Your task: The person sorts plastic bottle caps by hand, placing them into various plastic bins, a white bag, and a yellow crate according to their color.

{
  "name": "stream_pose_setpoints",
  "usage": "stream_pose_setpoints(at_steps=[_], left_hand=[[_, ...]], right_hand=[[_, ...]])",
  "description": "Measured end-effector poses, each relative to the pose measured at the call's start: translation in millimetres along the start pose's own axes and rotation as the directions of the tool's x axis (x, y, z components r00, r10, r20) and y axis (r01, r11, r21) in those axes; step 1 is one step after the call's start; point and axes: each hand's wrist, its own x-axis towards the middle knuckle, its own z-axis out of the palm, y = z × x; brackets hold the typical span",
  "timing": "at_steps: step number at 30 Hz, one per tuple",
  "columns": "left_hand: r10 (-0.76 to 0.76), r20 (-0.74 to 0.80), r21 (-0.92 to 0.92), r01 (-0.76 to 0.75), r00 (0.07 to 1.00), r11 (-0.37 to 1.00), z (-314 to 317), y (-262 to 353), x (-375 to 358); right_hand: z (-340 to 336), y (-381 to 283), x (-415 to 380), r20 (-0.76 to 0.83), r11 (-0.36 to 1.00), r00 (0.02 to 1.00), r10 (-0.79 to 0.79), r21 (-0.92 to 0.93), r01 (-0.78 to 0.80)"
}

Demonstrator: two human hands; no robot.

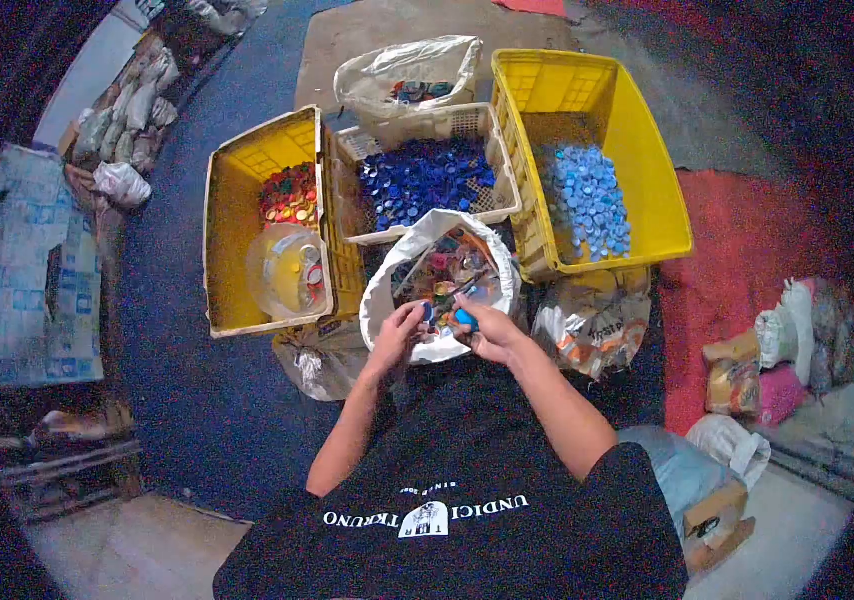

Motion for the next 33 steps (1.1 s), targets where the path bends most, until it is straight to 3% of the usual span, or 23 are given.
stream_pose_setpoints(at_steps=[1, 2, 3, 4, 8, 13, 15, 16, 17, 18, 19, 20, 21, 23, 25, 29, 31, 33], left_hand=[[-0.078, 0.056, -0.144, 0.086, 0.995, 0.986, 5.1, 0.2, -0.7], [-0.087, 0.064, -0.135, 0.095, 0.994, 0.986, 11.8, -0.7, -2.6], [-0.201, -0.005, -0.232, 0.194, 0.980, 0.953, 26.5, 8.9, -10.8], [-0.319, -0.062, -0.330, 0.282, 0.946, 0.901, 35.7, 13.7, -15.5], [-0.409, 0.070, -0.422, 0.399, 0.910, 0.814, 18.6, -32.4, 3.4], [-0.457, 0.116, -0.333, 0.468, 0.882, 0.818, 49.6, -15.4, 9.9], [-0.589, 0.128, -0.211, 0.602, 0.798, 0.770, 71.7, 2.8, 18.1], [-0.580, 0.181, -0.089, 0.601, 0.794, 0.794, 84.8, 11.9, 24.8], [-0.499, 0.242, 0.029, 0.508, 0.832, 0.861, 99.2, 21.0, 35.6], [-0.447, 0.375, 0.039, 0.469, 0.812, 0.883, 113.3, 28.3, 54.0], [-0.440, 0.386, 0.182, 0.400, 0.811, 0.898, 127.8, 46.9, 70.4], [-0.382, 0.449, 0.123, 0.367, 0.808, 0.922, 156.2, 74.3, 71.3], [-0.304, 0.537, 0.070, 0.317, 0.787, 0.946, 174.1, 94.9, 75.5], [-0.246, 0.527, -0.144, 0.370, 0.814, 0.918, 195.9, 121.0, 85.1], [-0.087, 0.472, -0.213, 0.210, 0.877, 0.954, 192.5, 118.3, 95.7], [-0.044, 0.365, -0.124, 0.095, 0.930, 0.988, 133.7, 88.6, 80.3], [-0.006, 0.280, 0.261, -0.070, 0.960, 0.963, 71.8, 57.0, 73.0], [0.180, 0.186, 0.457, -0.247, 0.966, 0.854, 11.6, 25.9, 58.7]], right_hand=[[-1.6, 3.7, -5.6, -0.002, 1.000, 1.000, -0.007, 0.012, 0.007], [-3.0, 6.2, -11.4, -0.051, 0.999, 0.998, -0.022, -0.031, 0.020], [0.3, 6.2, -17.4, -0.098, 0.997, 0.994, -0.040, -0.075, 0.033], [-8.2, 5.1, -16.0, -0.018, 0.997, 0.998, -0.052, -0.053, 0.051], [-11.8, 6.5, -39.0, -0.117, 0.989, 0.984, -0.134, 0.051, 0.140], [-28.1, 15.7, -72.8, -0.138, 0.968, 0.963, -0.231, 0.070, 0.242], [-33.9, 11.2, -84.1, -0.090, 0.961, 0.964, -0.252, 0.093, 0.260], [-29.8, -1.9, -86.3, -0.056, 0.956, 0.958, -0.282, 0.073, 0.286], [-27.3, -18.7, -89.4, -0.087, 0.939, 0.938, -0.336, 0.050, 0.341], [-23.2, -39.3, -91.7, -0.097, 0.894, 0.892, -0.441, 0.041, 0.446], [-10.1, -63.5, -96.7, -0.038, 0.816, 0.816, -0.577, 0.022, 0.578], [3.9, -84.0, -103.0, -0.008, 0.685, 0.686, -0.728, -0.044, 0.727], [20.0, -100.3, -116.2, -0.002, 0.694, 0.695, -0.719, 0.049, 0.719], [40.0, -116.4, -125.7, -0.070, 0.653, 0.653, -0.754, 0.022, 0.757], [46.8, -121.9, -128.5, -0.168, 0.537, 0.517, -0.839, -0.113, 0.836], [9.0, -79.2, -103.9, -0.146, 0.585, 0.568, -0.810, -0.270, 0.765], [-30.4, -43.7, -85.9, -0.217, 0.730, 0.698, -0.682, -0.259, 0.632], [-45.1, -8.2, -77.6, -0.319, 0.846, 0.789, -0.524, -0.300, 0.441]])
